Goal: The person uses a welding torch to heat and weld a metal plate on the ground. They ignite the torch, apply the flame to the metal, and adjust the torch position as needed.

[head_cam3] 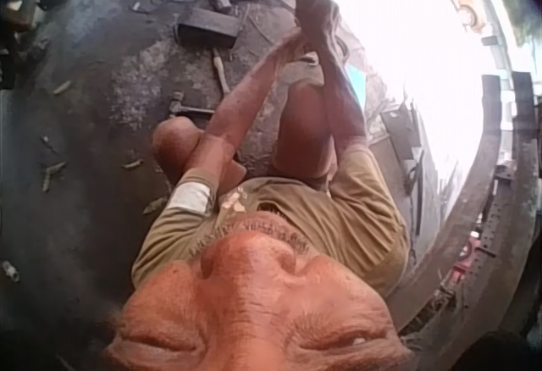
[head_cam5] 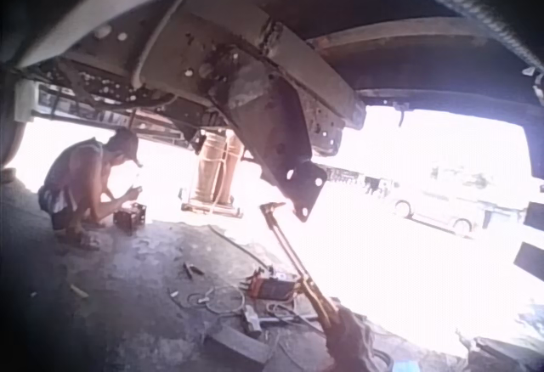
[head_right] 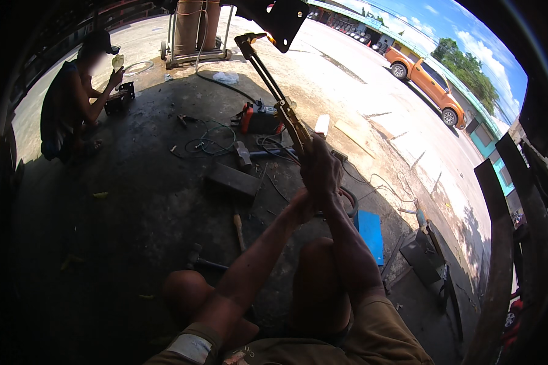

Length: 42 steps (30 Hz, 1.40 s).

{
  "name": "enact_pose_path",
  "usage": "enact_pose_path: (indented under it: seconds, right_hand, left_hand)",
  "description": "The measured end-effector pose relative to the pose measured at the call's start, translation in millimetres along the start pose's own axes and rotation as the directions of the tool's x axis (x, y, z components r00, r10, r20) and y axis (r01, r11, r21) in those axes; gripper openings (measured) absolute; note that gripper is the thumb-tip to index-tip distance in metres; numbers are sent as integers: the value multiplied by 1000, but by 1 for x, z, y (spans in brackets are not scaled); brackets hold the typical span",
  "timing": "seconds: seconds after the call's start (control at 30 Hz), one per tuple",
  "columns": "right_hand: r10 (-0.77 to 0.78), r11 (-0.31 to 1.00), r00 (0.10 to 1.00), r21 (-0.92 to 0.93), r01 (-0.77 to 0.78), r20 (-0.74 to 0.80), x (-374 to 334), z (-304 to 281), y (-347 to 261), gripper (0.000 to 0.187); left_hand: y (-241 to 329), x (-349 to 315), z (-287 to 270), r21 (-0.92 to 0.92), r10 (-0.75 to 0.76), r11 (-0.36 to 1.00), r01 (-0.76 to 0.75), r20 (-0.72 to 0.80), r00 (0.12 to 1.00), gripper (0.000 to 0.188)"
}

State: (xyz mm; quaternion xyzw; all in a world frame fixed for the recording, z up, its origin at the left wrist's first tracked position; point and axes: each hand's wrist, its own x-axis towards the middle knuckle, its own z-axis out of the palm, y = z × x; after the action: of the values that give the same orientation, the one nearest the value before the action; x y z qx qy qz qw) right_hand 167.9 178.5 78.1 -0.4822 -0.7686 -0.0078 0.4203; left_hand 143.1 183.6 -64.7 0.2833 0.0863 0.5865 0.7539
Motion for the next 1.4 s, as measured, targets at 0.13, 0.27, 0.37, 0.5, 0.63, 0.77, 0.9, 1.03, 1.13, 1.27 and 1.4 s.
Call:
enact_pose_path:
  seconds: [0.13,0.27,0.37,0.5,0.63,0.77,0.9,1.03,1.13,1.27,1.4]
  right_hand:
    - [3,1000,1000,4,-3,-1,-4,-10,-8,32]
    - [30,999,999,-36,-30,13,-6,-15,-6,32]
    - [13,1000,1000,-17,-13,0,-7,-14,1,30]
    - [14,999,1000,-33,-14,1,-7,-14,11,28]
    - [-3,1000,1000,-2,3,-2,-8,-13,18,29]
    - [-31,999,999,16,31,-18,-7,-13,13,32]
    - [-24,999,1000,30,25,-17,-7,-13,10,33]
    - [-24,1000,1000,0,24,-6,-6,-11,15,33]
    - [-15,1000,1000,11,15,-3,-6,-12,14,33]
    - [-5,999,1000,33,5,-7,-7,-16,7,32]
    - [-7,999,1000,37,8,-22,-7,-15,7,33]
  left_hand:
    - [-1,-4,13,53,3,999,-1,-29,1000,53]
    - [0,-9,29,29,-12,999,13,-44,999,53]
    - [-6,-3,20,49,-35,998,36,-26,999,50]
    - [-15,2,17,17,-26,999,27,-54,998,47]
    - [-18,8,10,26,-34,999,33,37,999,52]
    - [-22,12,-4,46,-35,998,33,58,998,55]
    - [-21,8,3,0,-38,999,38,40,998,51]
    - [-18,7,8,16,-51,999,50,37,998,49]
    - [-19,8,4,18,-68,998,67,44,997,49]
    - [-20,13,-7,322,1,946,-36,108,994,50]
    - [-24,12,-6,58,-53,997,50,61,997,52]
